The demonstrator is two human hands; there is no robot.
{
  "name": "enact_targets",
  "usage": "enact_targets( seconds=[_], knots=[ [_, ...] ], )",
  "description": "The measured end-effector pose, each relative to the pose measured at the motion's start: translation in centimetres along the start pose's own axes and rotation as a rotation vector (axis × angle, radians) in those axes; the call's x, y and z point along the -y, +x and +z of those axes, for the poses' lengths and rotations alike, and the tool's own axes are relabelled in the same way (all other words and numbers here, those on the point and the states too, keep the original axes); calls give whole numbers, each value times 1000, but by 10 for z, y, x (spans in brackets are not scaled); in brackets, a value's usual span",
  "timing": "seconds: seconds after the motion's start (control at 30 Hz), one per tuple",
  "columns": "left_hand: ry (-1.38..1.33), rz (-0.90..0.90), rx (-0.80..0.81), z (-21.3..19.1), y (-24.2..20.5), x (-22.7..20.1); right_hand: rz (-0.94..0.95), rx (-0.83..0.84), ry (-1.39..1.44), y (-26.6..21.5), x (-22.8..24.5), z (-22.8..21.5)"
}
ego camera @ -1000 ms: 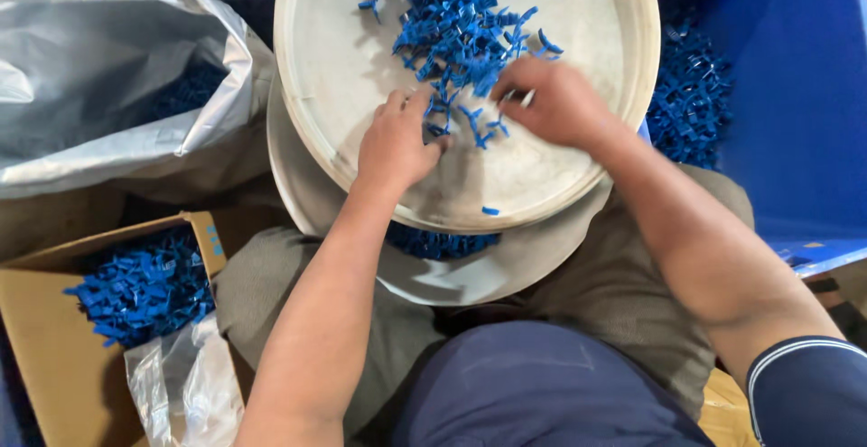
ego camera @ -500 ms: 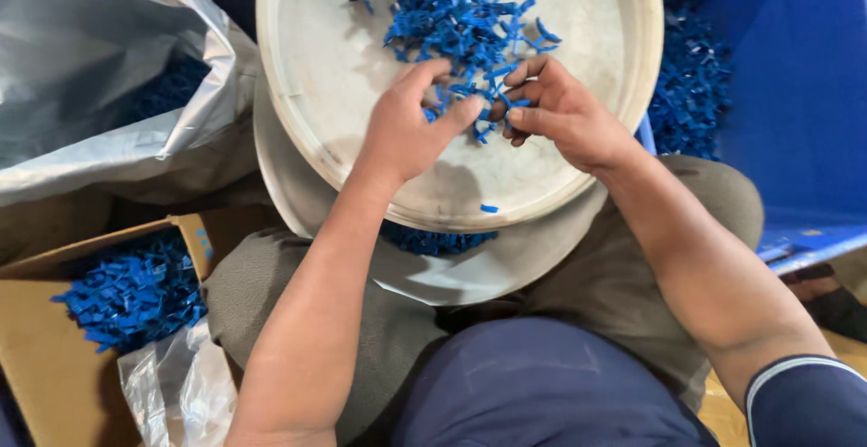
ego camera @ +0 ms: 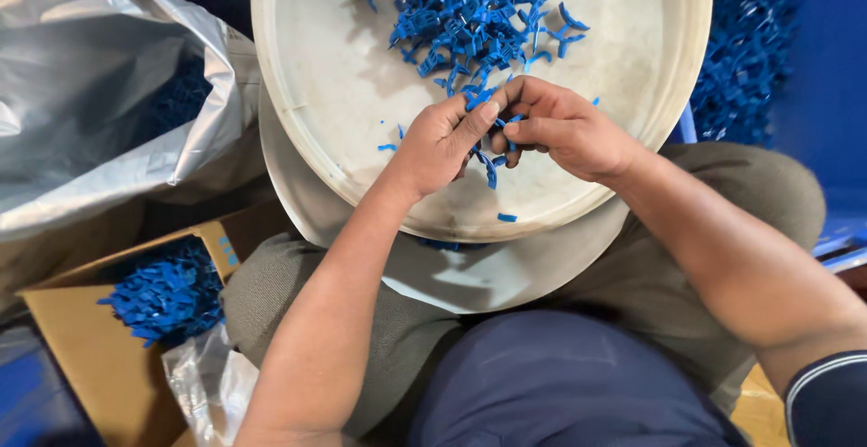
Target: The person sits cross-legged and sorts small blue plastic clips from a white basin into a nearby blue bin. They handle the clips by hand, picking them up and moving them between containers.
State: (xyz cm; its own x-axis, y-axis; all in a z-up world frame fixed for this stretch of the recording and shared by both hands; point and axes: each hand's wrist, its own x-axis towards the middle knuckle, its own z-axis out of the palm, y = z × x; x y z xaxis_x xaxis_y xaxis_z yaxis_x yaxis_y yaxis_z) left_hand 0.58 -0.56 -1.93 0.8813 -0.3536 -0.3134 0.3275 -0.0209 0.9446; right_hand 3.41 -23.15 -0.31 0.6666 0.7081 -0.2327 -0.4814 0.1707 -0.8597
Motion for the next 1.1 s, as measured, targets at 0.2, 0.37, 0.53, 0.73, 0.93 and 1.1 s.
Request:
enact_targets(
  seconds=[0.2,0.37,0.53,0.73,0.93,1.1],
  knots=[
    [236,275,-85,3,-1,5,2,-132,-52,4,-7,10],
    [384,318,-326,6,-3,5,103,-368,-258,10,-17,14],
    [272,374,-379,10,-2,-2,76,-162,-15,5,-14,10],
    [-195,23,-188,5,-6,4,19,48,-189,5,-16,15],
    [-493,-35,-93,-20,-6,-7,176,358,-1091,-8,11,14],
    [-700,40,-95,-27,-12,-14,176,121,-1456,-26,42,-11]
  ],
)
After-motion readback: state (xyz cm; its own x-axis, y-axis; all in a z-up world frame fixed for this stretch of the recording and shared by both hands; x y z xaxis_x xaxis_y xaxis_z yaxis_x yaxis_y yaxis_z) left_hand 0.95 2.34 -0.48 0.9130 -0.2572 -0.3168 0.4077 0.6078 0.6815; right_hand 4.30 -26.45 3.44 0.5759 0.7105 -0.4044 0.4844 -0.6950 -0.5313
